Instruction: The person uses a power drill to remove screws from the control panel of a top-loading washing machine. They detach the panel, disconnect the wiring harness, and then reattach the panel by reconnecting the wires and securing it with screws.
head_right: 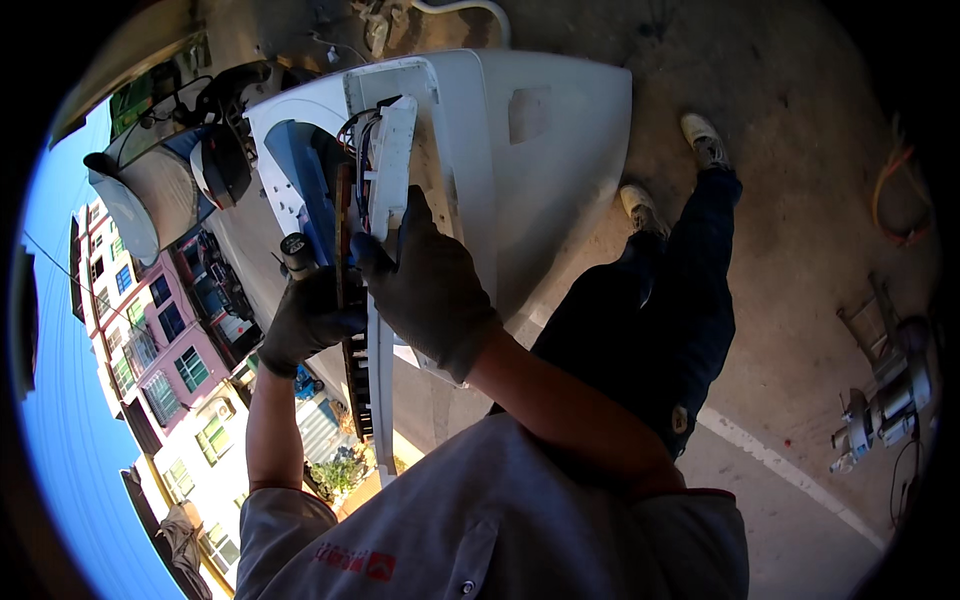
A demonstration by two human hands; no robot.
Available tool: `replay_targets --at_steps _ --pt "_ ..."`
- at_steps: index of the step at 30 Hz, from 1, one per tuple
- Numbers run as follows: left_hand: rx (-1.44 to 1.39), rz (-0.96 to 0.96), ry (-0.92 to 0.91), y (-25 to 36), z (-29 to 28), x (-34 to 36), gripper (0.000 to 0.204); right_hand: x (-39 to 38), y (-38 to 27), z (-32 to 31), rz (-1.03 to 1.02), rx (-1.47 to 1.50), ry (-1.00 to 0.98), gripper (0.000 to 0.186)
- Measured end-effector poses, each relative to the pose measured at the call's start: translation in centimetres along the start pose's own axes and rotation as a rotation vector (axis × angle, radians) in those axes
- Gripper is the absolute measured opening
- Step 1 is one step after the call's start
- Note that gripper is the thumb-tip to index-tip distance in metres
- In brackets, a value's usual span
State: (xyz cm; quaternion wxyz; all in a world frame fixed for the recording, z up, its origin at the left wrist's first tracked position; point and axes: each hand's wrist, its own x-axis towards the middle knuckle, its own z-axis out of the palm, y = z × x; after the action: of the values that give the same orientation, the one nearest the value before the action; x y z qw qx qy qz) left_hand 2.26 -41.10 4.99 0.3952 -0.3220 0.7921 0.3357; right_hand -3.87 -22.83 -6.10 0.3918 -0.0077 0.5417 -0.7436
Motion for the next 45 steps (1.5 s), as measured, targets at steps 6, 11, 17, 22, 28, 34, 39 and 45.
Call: replay_targets --at_steps 6,11,17,22,28,34,39,45 --pt "0.032 0.012 -0.014 0.4 0.0 -0.1 0.059 0.0 0.6 0.4 -0.041 0.014 0.022 0.052" --pt "-0.028 -0.025 -0.052 0.2 -0.3 -0.1 0.061 -0.1 -0.2 0.0 0.034 0.038 -0.027 0.051" --pt "0.031 0.008 -0.046 -0.1 -0.4 0.0 0.06 -0.3 -1.0 -0.2 0.089 0.094 -0.054 0.052" --pt "0.004 0.023 -0.047 0.5 -0.3 -0.2 0.059 -0.4 0.9 0.8 -0.029 0.12 0.012 0.061" --pt "0.039 0.067 -0.041 -0.3 0.0 -0.1 0.057 -0.5 0.5 0.6 0.025 0.104 -0.043 0.059" --pt "0.075 0.116 -0.046 -0.7 -0.1 -0.2 0.058 -0.8 1.2 1.2 -0.033 0.075 0.02 0.058" --pt "0.056 0.115 -0.04 -0.5 0.2 -0.1 0.064 -0.6 1.0 0.9 -0.064 0.15 -0.013 0.057" --pt "0.175 0.045 -0.021 0.5 -0.1 -0.7 0.072 -0.3 1.6 0.4 0.05 0.129 -0.077 0.049"
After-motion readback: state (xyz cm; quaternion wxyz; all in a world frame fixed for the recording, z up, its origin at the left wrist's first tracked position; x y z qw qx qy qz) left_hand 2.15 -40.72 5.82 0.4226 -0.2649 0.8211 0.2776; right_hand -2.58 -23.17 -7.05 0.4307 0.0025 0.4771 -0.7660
